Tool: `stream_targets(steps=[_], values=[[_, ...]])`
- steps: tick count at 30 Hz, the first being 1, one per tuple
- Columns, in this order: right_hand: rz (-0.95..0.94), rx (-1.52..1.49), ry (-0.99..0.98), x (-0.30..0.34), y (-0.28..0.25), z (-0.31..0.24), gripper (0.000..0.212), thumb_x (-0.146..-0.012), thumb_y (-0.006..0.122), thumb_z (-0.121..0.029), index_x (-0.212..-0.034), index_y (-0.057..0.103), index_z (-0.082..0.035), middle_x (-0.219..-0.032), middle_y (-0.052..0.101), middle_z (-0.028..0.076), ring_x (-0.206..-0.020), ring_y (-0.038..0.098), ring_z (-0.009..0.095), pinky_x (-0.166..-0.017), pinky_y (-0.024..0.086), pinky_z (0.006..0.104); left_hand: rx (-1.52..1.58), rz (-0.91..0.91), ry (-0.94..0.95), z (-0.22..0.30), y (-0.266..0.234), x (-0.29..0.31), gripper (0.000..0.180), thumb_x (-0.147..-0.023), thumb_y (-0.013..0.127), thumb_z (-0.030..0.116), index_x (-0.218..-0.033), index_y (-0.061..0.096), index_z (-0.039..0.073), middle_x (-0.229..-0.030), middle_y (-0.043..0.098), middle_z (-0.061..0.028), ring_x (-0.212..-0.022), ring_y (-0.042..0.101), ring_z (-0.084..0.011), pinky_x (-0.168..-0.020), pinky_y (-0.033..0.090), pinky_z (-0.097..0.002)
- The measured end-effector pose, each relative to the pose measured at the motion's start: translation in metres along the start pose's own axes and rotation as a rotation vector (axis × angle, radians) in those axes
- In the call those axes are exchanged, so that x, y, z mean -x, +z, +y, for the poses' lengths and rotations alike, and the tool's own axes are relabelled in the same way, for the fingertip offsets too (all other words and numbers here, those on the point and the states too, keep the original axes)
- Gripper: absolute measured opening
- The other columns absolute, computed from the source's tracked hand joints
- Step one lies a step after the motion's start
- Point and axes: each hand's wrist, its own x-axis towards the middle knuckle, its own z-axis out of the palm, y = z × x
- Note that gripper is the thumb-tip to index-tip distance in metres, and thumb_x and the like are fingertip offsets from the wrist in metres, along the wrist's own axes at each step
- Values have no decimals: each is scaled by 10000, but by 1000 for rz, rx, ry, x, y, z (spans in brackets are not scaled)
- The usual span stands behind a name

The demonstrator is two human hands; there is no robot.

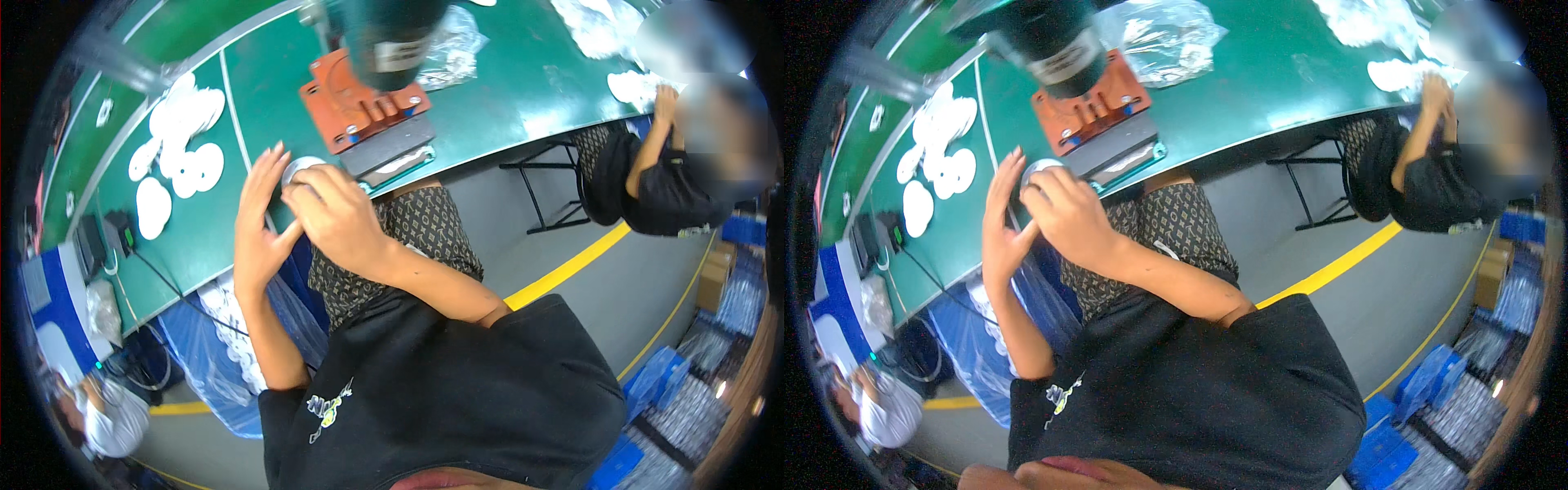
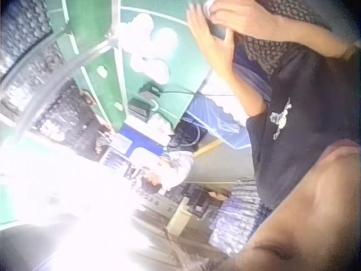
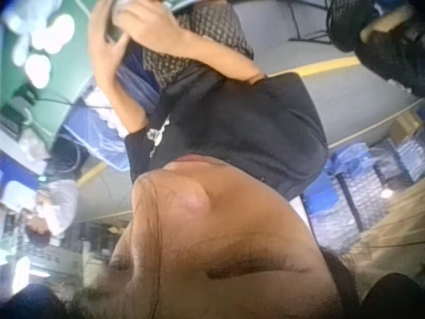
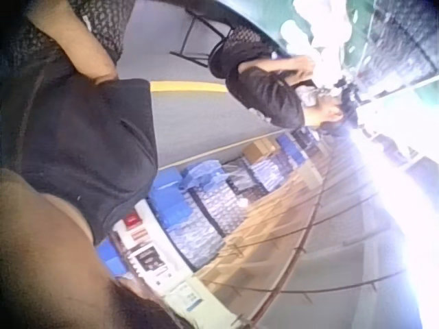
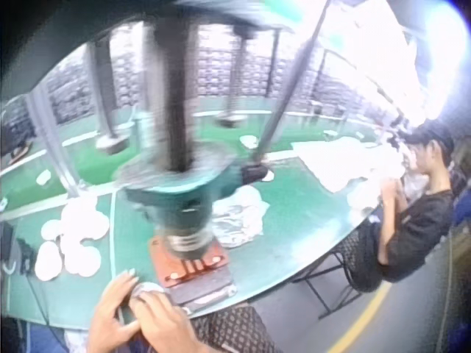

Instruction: The person assembles plastic disks into assembled parts using an industrial manual lever press.

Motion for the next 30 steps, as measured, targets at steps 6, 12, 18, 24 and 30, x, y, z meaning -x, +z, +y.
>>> stream_targets(steps=[6,12,18,24,30], values=[[30,-178,-28,28,-28,10,330,-813,673,-34,-1124,613,62,-1179,590,173,-1076,604,337,-900,520,404,-10,-126,-124,-11,-23,12,335,-778,699,-2,-1112,681,11,-1114,695,-122,-1128,617,-300,-1022,436,-411],[88,-197,182,83,-62,22,262,-768,652,34,-1029,635,41,-995,647,162,-932,627,324,-825,510,410,-131,292,308,45,9,6,179,-710,743,-28,-885,712,-8,-913,705,-120,-984,658,-313,-922,504,-475],[151,-187,169,74,-90,33,205,-751,647,64,-953,642,26,-874,659,144,-802,642,310,-735,514,391,-397,419,509,76,38,-38,249,-658,762,-49,-901,726,-9,-885,689,-117,-929,666,-310,-878,532,-460],[304,-109,94,50,-121,53,172,-743,630,89,-897,641,13,-850,664,139,-780,650,293,-714,518,372,-400,539,574,76,36,-32,245,-642,779,-71,-875,725,-18,-864,675,-120,-879,670,-302,-810,564,-412],[336,-133,-28,21,-133,46,161,-762,627,81,-901,645,3,-861,663,131,-799,650,295,-739,523,376,-555,317,491,67,34,-56,276,-796,729,88,-1057,685,8,-1102,658,-93,-1123,596,-296,-1048,395,-499]])
